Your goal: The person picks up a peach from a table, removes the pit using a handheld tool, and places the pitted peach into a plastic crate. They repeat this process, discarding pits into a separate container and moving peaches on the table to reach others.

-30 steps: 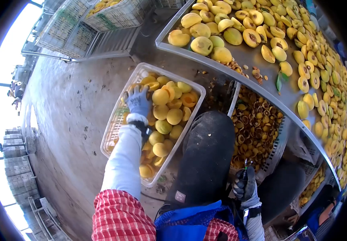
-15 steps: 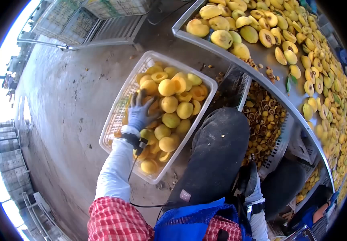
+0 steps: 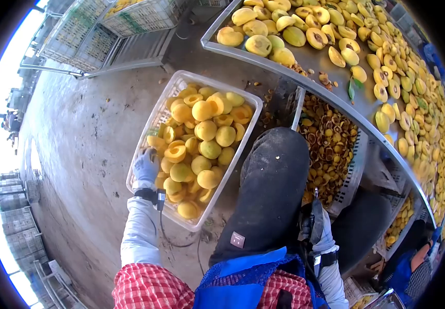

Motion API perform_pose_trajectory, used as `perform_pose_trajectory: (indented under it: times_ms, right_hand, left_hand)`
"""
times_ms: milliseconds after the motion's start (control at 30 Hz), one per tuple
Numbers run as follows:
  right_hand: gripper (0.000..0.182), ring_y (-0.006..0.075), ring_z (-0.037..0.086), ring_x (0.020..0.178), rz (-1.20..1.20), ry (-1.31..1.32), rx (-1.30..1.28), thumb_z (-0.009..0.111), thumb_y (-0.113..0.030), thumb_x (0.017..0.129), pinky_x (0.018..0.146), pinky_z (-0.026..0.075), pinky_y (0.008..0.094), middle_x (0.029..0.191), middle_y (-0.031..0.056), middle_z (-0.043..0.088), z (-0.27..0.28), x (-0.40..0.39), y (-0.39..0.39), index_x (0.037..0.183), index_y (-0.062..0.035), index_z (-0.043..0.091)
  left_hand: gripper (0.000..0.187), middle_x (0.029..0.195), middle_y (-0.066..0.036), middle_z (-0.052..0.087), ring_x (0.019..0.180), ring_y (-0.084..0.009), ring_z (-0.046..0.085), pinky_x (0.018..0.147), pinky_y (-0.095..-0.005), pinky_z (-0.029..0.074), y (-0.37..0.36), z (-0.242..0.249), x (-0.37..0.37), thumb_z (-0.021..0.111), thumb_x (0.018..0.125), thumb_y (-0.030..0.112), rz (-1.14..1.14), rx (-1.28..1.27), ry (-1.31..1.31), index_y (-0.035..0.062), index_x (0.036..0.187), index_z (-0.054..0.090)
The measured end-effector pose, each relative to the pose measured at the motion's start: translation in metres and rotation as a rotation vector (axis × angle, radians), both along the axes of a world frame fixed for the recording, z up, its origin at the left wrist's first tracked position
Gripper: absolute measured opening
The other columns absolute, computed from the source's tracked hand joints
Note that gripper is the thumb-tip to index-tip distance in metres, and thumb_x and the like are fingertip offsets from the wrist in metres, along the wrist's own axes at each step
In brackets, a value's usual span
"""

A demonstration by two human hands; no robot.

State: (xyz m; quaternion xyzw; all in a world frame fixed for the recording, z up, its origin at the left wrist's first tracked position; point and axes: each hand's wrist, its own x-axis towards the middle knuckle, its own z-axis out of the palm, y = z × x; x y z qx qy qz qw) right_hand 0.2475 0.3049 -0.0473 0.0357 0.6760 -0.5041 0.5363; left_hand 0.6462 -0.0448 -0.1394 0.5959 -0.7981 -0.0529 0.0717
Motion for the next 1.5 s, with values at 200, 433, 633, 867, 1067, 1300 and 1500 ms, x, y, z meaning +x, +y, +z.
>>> perform_pose_trajectory:
  times_ms: [200,433,633,867,1067,1300,1500]
  right_hand:
    - [0.046,0.0112,0.042,0.036,-0.033,-0.032,0.027,0.051,-0.051,0.092,0.034,0.033,0.0241,0.050,0.0007,0.047,0.001,-0.014,-0.004,0.086,-0.0061,0.058]
    - [0.050,0.0114,0.040,0.035,-0.088,-0.004,0.100,0.050,-0.054,0.092,0.034,0.031,0.0245,0.048,0.0010,0.045,0.010,-0.008,-0.014,0.085,-0.0047,0.057]
    - [0.053,0.0104,0.039,0.035,-0.054,-0.008,0.054,0.050,-0.054,0.092,0.034,0.032,0.0245,0.049,0.0004,0.045,-0.007,-0.012,-0.011,0.086,-0.0027,0.058]
    - [0.045,0.0112,0.048,0.041,0.052,0.001,-0.018,0.051,-0.048,0.094,0.037,0.037,0.0230,0.053,0.0015,0.051,-0.027,-0.001,-0.011,0.086,-0.0043,0.062]
    - [0.034,0.0123,0.049,0.042,-0.002,0.015,0.005,0.053,-0.044,0.094,0.036,0.038,0.0237,0.054,-0.0002,0.049,-0.032,0.008,-0.016,0.095,-0.0104,0.060]
    - [0.044,0.0104,0.041,0.037,0.007,0.033,0.037,0.055,-0.053,0.089,0.033,0.032,0.0246,0.052,0.0000,0.046,0.000,0.005,-0.013,0.088,-0.0098,0.058]
    - [0.047,0.0105,0.041,0.037,0.003,0.018,0.046,0.054,-0.054,0.089,0.034,0.032,0.0255,0.050,0.0000,0.045,-0.011,-0.005,0.010,0.086,-0.0070,0.058]
  left_hand:
    - [0.058,0.113,-0.017,0.060,0.105,-0.0349,0.056,0.089,-0.0416,0.046,-0.041,0.069,-0.193,0.073,0.074,0.039,-0.354,-0.150,0.190,0.0150,0.123,0.054]
    - [0.070,0.121,-0.018,0.056,0.112,-0.0375,0.053,0.095,-0.0425,0.043,-0.084,0.020,-0.197,0.076,0.070,0.037,-0.396,0.199,0.028,0.0146,0.129,0.046]
    - [0.072,0.128,-0.017,0.048,0.111,-0.0360,0.053,0.093,-0.0425,0.046,-0.009,-0.009,0.018,0.077,0.067,0.031,0.162,0.218,0.032,0.0115,0.128,0.044]
    - [0.072,0.133,-0.017,0.046,0.124,-0.0343,0.038,0.105,-0.0451,0.028,0.076,-0.028,0.058,0.073,0.076,0.039,0.266,-0.230,0.257,0.0045,0.132,0.044]
    - [0.064,0.137,-0.014,0.043,0.120,-0.0342,0.046,0.099,-0.0501,0.037,0.053,-0.009,-0.073,0.074,0.071,0.035,0.019,0.010,0.086,0.0206,0.129,0.051]
    - [0.049,0.110,-0.015,0.061,0.095,-0.0323,0.060,0.083,-0.0383,0.049,0.018,-0.038,-0.003,0.076,0.070,0.029,0.360,0.273,0.695,0.0103,0.113,0.060]
    - [0.051,0.099,-0.017,0.065,0.085,-0.0308,0.065,0.061,-0.0394,0.054,-0.045,-0.063,0.111,0.063,0.085,0.047,0.774,0.736,0.334,0.0018,0.108,0.062]
